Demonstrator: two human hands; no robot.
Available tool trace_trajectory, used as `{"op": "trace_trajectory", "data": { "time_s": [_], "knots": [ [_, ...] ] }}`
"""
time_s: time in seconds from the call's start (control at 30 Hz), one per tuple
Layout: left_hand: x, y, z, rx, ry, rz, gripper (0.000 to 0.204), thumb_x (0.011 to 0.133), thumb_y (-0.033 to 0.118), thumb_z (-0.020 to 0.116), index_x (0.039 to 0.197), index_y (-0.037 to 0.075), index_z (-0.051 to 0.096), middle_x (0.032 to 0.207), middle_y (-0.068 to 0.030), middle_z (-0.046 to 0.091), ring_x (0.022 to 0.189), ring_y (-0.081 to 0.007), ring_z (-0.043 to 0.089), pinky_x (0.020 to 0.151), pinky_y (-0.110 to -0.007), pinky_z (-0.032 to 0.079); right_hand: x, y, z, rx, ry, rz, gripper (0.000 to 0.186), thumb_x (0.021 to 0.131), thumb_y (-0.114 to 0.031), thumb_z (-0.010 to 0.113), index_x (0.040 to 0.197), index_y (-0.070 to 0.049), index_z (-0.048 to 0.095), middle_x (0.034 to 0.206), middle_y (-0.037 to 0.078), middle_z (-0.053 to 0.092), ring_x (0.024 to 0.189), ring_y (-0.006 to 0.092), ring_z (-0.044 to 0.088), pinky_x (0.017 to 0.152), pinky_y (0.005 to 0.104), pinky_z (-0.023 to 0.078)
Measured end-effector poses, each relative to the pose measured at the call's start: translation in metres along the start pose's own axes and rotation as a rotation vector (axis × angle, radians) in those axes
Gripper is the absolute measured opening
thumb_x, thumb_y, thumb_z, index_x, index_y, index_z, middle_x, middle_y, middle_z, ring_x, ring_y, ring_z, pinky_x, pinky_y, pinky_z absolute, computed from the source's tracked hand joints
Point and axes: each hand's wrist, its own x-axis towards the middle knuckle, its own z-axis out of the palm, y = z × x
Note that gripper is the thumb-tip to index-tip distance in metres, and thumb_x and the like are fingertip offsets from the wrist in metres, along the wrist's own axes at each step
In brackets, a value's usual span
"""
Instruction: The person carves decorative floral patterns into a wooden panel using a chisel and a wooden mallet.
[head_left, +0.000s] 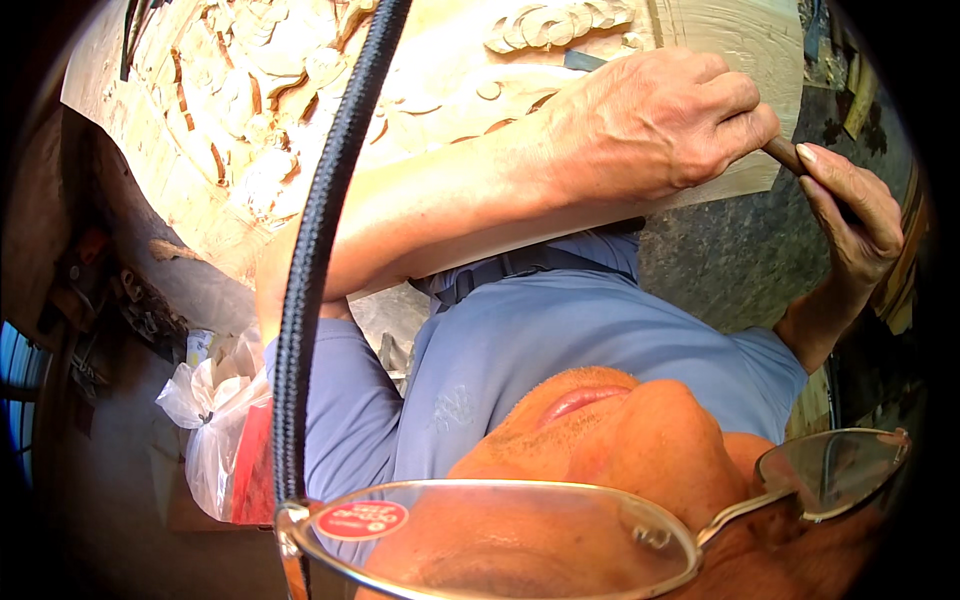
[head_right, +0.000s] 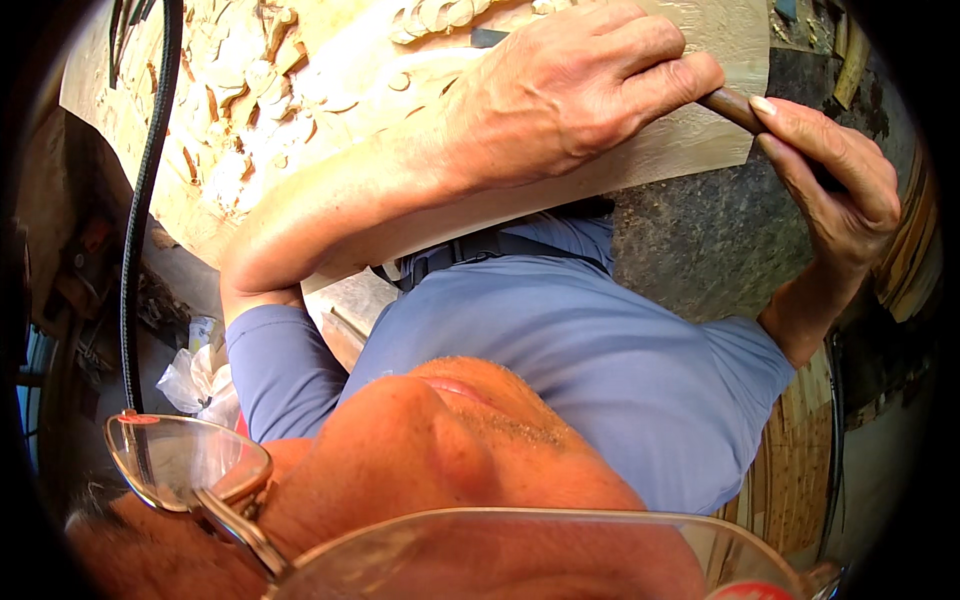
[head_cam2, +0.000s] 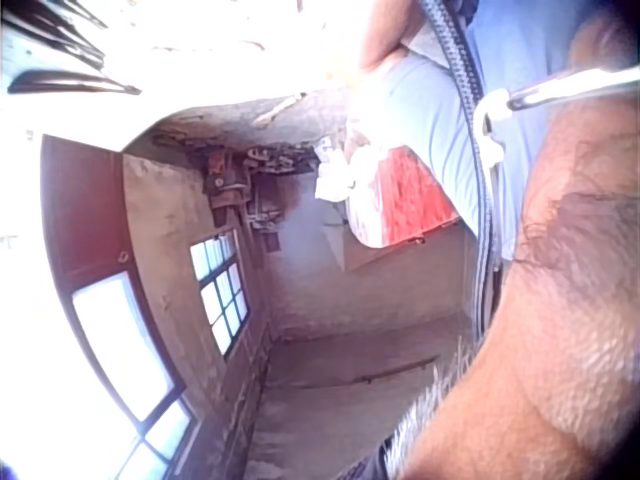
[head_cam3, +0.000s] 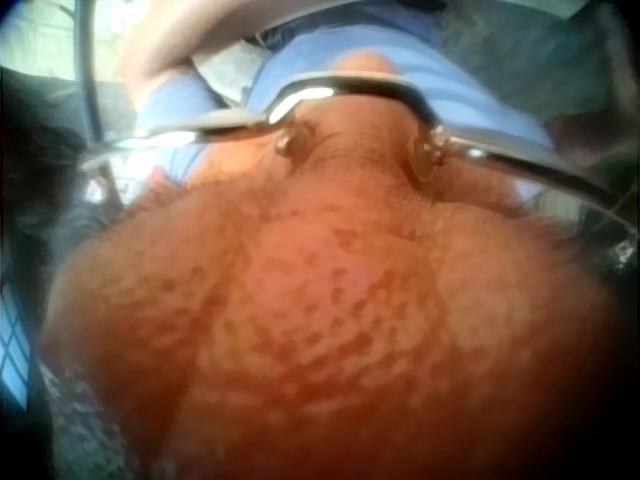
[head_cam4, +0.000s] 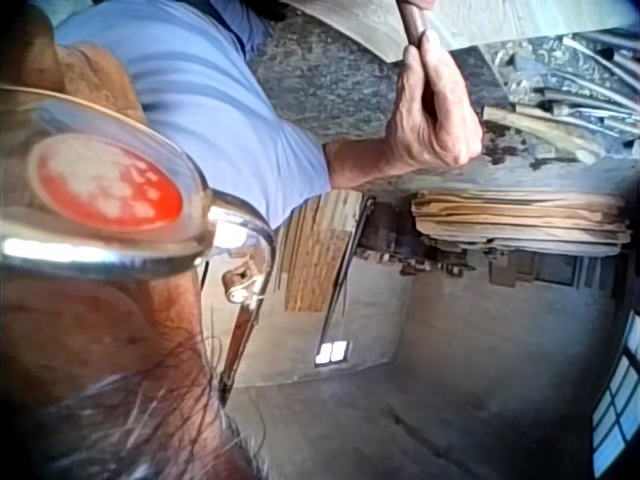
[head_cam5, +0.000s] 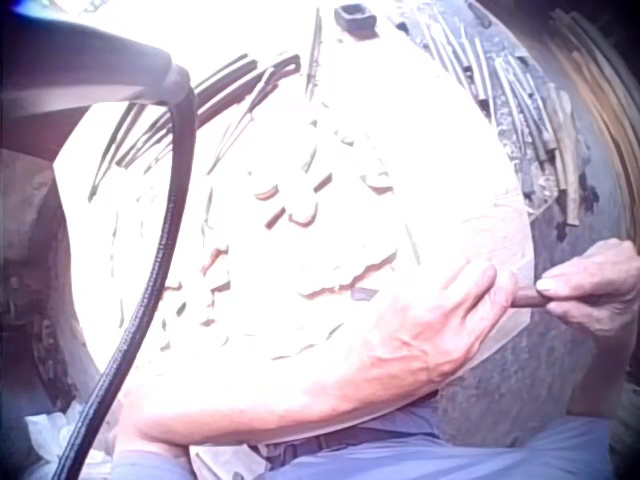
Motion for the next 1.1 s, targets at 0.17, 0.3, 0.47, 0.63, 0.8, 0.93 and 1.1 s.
{"op": "trace_trajectory", "data": {
  "time_s": [0.17, 0.3, 0.47, 0.63, 0.8, 0.93, 1.1],
  "knots": [
    [0.0, 0.003, -0.006, 0.009, -0.043, -0.007, 0.028, 0.081, 0.012, 0.067, 0.107, 0.004, 0.066, 0.088, -0.0073, 0.059, 0.087, -0.0233, 0.064, 0.075, -0.035, 0.055, -0.003, -0.006, 0.003, 0.006, 0.035, 0.025, 0.029, 0.08, 0.013, 0.078, 0.109, 0.01, 0.074, 0.104, 0.022, 0.077, 0.098, 0.0302, 0.077, 0.085, 0.0348, 0.062],
    [0.0, 0.001, -0.006, -0.021, -0.032, -0.003, 0.027, 0.08, 0.011, 0.067, 0.106, 0.004, 0.067, 0.089, -0.0082, 0.061, 0.088, -0.0245, 0.065, 0.076, -0.036, 0.055, -0.005, -0.003, 0.009, 0.01, 0.079, 0.006, 0.029, 0.079, 0.014, 0.078, 0.108, 0.011, 0.074, 0.102, 0.022, 0.077, 0.096, 0.0295, 0.077, 0.084, 0.0342, 0.061],
    [0.0, -0.002, -0.011, 0.008, -0.092, -0.029, 0.025, 0.08, 0.01, 0.066, 0.105, 0.003, 0.067, 0.09, -0.0087, 0.061, 0.089, -0.0251, 0.066, 0.078, -0.036, 0.056, 0.005, -0.003, 0.01, 0.006, 0.064, 0.031, 0.029, 0.078, 0.015, 0.078, 0.107, 0.01, 0.074, 0.101, 0.022, 0.077, 0.092, 0.0283, 0.077, 0.08, 0.0328, 0.061],
    [-0.002, -0.007, -0.009, -0.047, -0.07, -0.029, 0.028, 0.085, 0.012, 0.061, 0.113, 0.007, 0.063, 0.091, -0.0082, 0.058, 0.084, -0.0264, 0.063, 0.075, -0.038, 0.053, 0.005, -0.005, 0.017, 0.017, 0.127, 0.026, 0.03, 0.077, 0.015, 0.079, 0.106, 0.009, 0.075, 0.099, 0.022, 0.077, 0.089, 0.027, 0.078, 0.075, 0.0305, 0.06],
    [-0.003, -0.006, -0.015, -0.085, -0.08, -0.062, 0.029, 0.084, 0.009, 0.062, 0.113, 0.008, 0.064, 0.093, -0.0084, 0.059, 0.088, -0.0271, 0.065, 0.075, -0.038, 0.054, 0.013, -0.013, 0.016, 0.002, 0.121, 0.021, 0.031, 0.075, 0.015, 0.08, 0.105, 0.01, 0.075, 0.098, 0.023, 0.077, 0.09, 0.0286, 0.078, 0.076, 0.0316, 0.06],
    [0.001, -0.004, -0.018, -0.155, -0.093, -0.092, 0.028, 0.083, 0.009, 0.064, 0.111, 0.01, 0.065, 0.092, -0.008, 0.06, 0.089, -0.0268, 0.066, 0.073, -0.038, 0.055, 0.009, -0.011, 0.017, -0.005, 0.134, -0.004, 0.03, 0.075, 0.016, 0.079, 0.104, 0.01, 0.075, 0.098, 0.023, 0.077, 0.088, 0.0278, 0.078, 0.074, 0.0305, 0.06],
    [-0.001, -0.005, -0.02, -0.113, -0.109, -0.119, 0.025, 0.083, 0.012, 0.065, 0.108, 0.01, 0.065, 0.091, -0.0071, 0.06, 0.087, -0.0259, 0.067, 0.07, -0.037, 0.056, 0.009, -0.009, 0.024, 0.027, 0.15, 0.058, 0.031, 0.075, 0.015, 0.08, 0.104, 0.009, 0.076, 0.097, 0.022, 0.078, 0.087, 0.0261, 0.078, 0.074, 0.0297, 0.059]
  ]
}}
